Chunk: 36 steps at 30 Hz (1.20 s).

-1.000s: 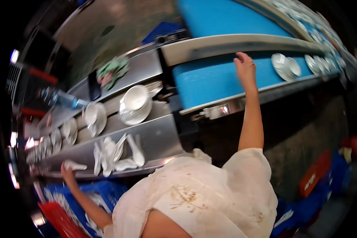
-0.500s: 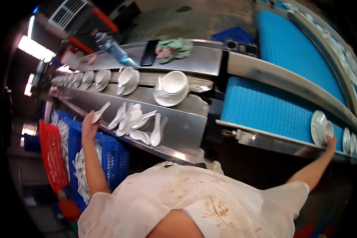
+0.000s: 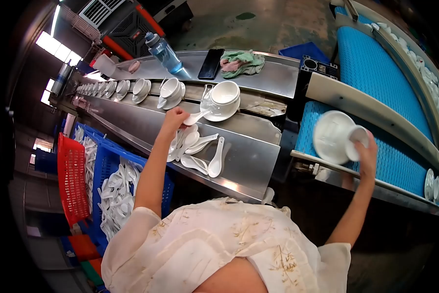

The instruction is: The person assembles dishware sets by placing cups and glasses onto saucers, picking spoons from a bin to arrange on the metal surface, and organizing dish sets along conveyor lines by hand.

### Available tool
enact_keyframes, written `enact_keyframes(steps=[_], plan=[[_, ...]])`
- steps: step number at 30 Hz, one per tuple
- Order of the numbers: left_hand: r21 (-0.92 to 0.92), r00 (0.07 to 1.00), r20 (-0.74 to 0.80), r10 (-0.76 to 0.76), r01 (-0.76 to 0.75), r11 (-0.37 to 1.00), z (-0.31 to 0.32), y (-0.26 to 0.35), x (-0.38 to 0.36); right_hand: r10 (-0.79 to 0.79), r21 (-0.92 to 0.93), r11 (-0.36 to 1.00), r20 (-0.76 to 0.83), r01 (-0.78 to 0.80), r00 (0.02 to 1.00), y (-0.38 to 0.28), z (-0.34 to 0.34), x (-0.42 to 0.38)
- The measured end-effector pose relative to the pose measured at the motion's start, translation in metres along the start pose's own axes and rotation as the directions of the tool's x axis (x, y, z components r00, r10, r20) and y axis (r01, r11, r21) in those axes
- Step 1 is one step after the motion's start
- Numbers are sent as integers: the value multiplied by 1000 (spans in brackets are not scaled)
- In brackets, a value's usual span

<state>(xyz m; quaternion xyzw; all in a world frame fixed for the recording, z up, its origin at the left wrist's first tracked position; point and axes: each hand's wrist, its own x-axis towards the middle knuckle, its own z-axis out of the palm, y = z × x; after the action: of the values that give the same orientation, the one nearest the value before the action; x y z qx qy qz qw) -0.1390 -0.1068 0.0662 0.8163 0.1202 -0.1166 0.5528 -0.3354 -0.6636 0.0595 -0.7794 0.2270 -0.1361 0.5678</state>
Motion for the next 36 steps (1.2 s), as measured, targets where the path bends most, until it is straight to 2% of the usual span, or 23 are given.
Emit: enact_keyframes(steps=[1,5,7,8,9,11,14,15,16,18,19,20,21,22,23,24,25,28,29,31,33,35,36], plan=[[55,1000,-20,6,-5,998,4,0,7,-20,103,995,88,11,996,-6,24,5],[246,986,-68,152,-131,960,19,-8,31,-25,189,982,212,-16,977,-42,135,18],[129,991,3,131,-130,983,21,-8,35,-49,228,973,287,-19,957,-44,183,29],[-25,983,116,145,-143,989,18,-10,37,-44,205,979,304,-20,952,-46,203,33],[-81,969,179,169,-156,984,14,-6,33,-31,196,980,310,-32,950,-44,221,37],[17,974,88,211,-213,977,-3,-3,40,-2,173,983,316,-55,949,-40,249,46],[374,943,-185,278,-194,907,-68,-23,83,-8,129,991,288,-30,957,-42,273,48],[513,886,-301,353,-162,843,-94,-43,104,-2,133,990,283,-37,959,-41,279,48],[637,808,-393,439,-105,764,-118,-64,124,-3,32,999,321,-7,947,-48,283,43],[557,812,-537,228,139,819,-150,-84,152,0,19,1000,342,-7,940,-52,295,38],[363,859,-493,139,58,930,-161,-88,164,5,12,1000,350,-9,937,-67,303,30],[141,904,-424,59,1,990,-168,-95,176,168,-93,985,415,-143,894,-86,302,24],[-94,943,-333,-10,-22,995,-172,-102,186,110,-77,993,421,-86,900,-84,304,24],[-154,979,-196,46,-77,985,-177,-95,186,58,-62,997,429,-35,901,-80,303,24],[-174,975,-217,48,-87,981,-177,-91,185,12,-48,999,440,11,898,-73,302,21],[-178,972,-233,-3,-39,983,-177,-76,169,0,-170,983,384,71,923,-72,297,16],[-179,966,-253,-48,2,984,-180,-61,154,-137,-186,960,333,208,933,-70,287,12],[270,990,-118,-78,108,957,-206,-57,133,-286,-232,931,19,283,958,-75,253,-13],[376,983,-184,-10,80,923,-218,-67,144,-358,-266,906,-68,328,931,-66,236,-18],[570,945,-291,153,42,820,-237,-107,180,-462,-510,791,-138,337,876,-39,199,-24],[509,921,-332,206,-9,861,-242,-133,214,-505,-679,675,-141,288,852,-24,174,-32],[208,932,-327,158,-92,974,-221,-101,195,-485,-700,672,-168,243,858,-3,162,-42],[178,921,-348,177,-121,977,-226,-99,200,-471,-716,662,-166,222,866,2,159,-42]])
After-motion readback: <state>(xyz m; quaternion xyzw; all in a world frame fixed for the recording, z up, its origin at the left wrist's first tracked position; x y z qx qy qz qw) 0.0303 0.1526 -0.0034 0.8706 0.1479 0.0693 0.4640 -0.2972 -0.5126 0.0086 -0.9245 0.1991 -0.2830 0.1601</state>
